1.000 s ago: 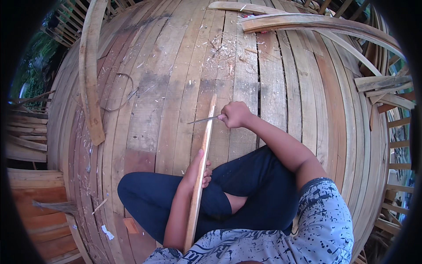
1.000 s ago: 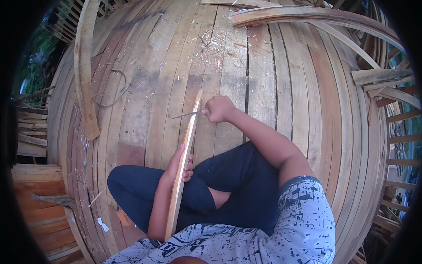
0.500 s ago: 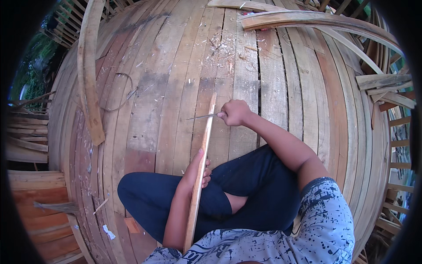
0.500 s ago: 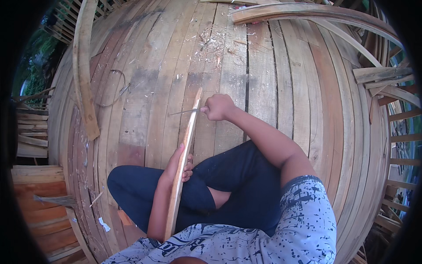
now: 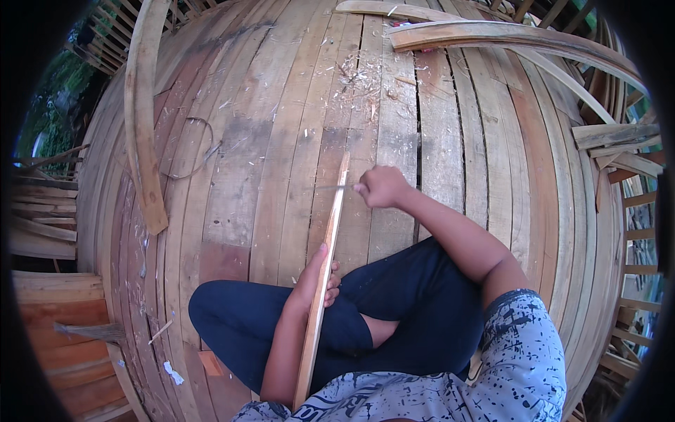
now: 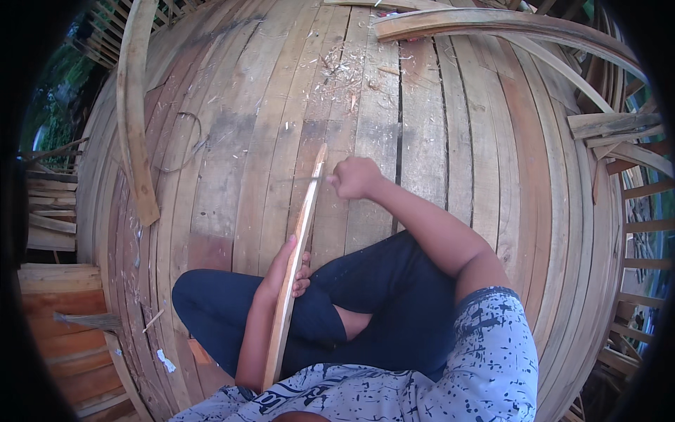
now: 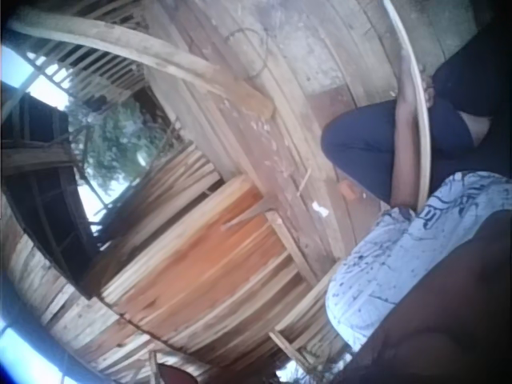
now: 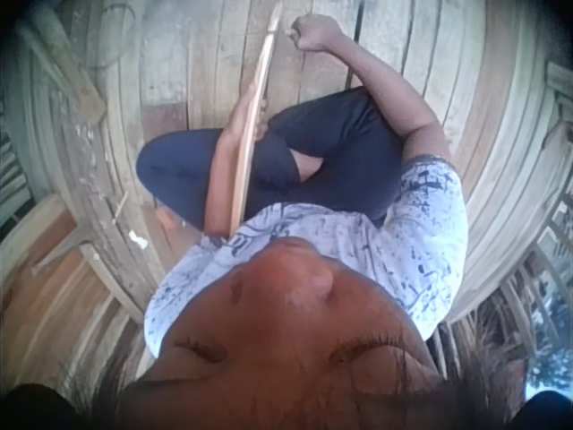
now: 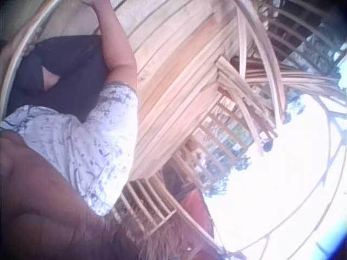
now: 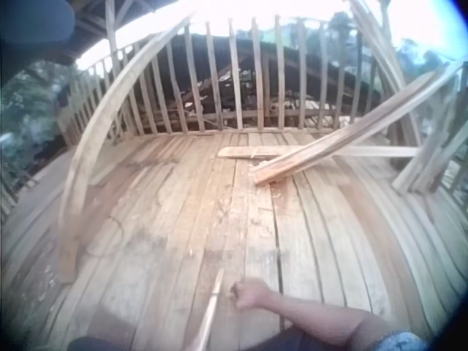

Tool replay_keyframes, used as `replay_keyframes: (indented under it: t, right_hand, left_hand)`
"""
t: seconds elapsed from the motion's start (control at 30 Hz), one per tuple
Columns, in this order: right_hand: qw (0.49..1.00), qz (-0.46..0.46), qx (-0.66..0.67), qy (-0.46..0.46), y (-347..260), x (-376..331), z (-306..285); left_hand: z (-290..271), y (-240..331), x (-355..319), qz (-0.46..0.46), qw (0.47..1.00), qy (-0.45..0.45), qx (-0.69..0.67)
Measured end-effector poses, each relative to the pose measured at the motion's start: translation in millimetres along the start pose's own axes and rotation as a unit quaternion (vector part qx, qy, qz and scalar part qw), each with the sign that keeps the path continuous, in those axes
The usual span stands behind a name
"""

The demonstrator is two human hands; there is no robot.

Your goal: The person sits cross-legged on a wooden floor and uses a knife to carve a long, thin piece of wood held between their legs. They repeatedly shave thin layers off the wood, creating wood shavings that accumulate on the floor.

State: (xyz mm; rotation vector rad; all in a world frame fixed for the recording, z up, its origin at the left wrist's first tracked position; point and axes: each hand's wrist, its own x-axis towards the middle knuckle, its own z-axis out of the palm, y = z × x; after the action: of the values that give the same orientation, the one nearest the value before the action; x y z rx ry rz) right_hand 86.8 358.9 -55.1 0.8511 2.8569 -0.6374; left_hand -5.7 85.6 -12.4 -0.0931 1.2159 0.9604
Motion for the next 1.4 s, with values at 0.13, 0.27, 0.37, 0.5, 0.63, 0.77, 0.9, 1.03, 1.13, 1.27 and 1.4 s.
replay_keyframes:
  t: [0.13, 0.27, 0.37, 0.5, 0.63, 0.77, 0.9, 1.03, 1.13, 1.27, 1.4]
  right_hand:
    - [0.999, 0.033, -0.017, -0.015, 8, 4, -6]
    - [0.995, -0.091, -0.009, -0.039, -19, -6, -1]
    - [0.995, -0.094, 0.012, -0.011, -20, -7, -1]
    - [0.999, -0.052, -0.013, -0.003, -30, -15, -1]
    - [0.993, -0.085, -0.068, -0.037, -43, -33, -18]
    - [0.997, -0.037, -0.053, -0.036, -14, -15, -21]
    - [0.996, -0.017, -0.081, -0.043, -22, -18, -15]
    - [0.99, 0.103, -0.091, -0.003, 15, 1, -33]
    - [0.995, -0.004, -0.065, -0.072, -33, -23, -20]
    - [0.993, 0.09, -0.051, -0.064, 19, 6, -29]
    - [0.992, 0.032, -0.07, -0.098, -9, 2, -23]
  left_hand:
    - [-4, -6, 1, -0.01, 1.0, 0.008, 0.007]
    - [-8, -6, 2, -0.021, 1.0, -0.011, -0.01]
    - [-6, -6, 1, -0.023, 0.999, -0.021, -0.017]
    - [-6, -7, 2, 0.005, 1.0, 0.003, 0.002]
    - [5, -8, -5, 0.051, 0.987, 0.108, 0.105]
    - [10, -8, -6, 0.058, 0.984, 0.123, 0.117]
    - [12, -6, -12, 0.105, 0.962, 0.15, 0.203]
    - [17, -9, -17, 0.095, 0.961, 0.161, 0.203]
    - [10, -8, -18, 0.089, 0.963, 0.154, 0.2]
    - [15, -5, -18, 0.111, 0.963, 0.139, 0.202]
    - [12, -4, -16, 0.11, 0.962, 0.147, 0.203]
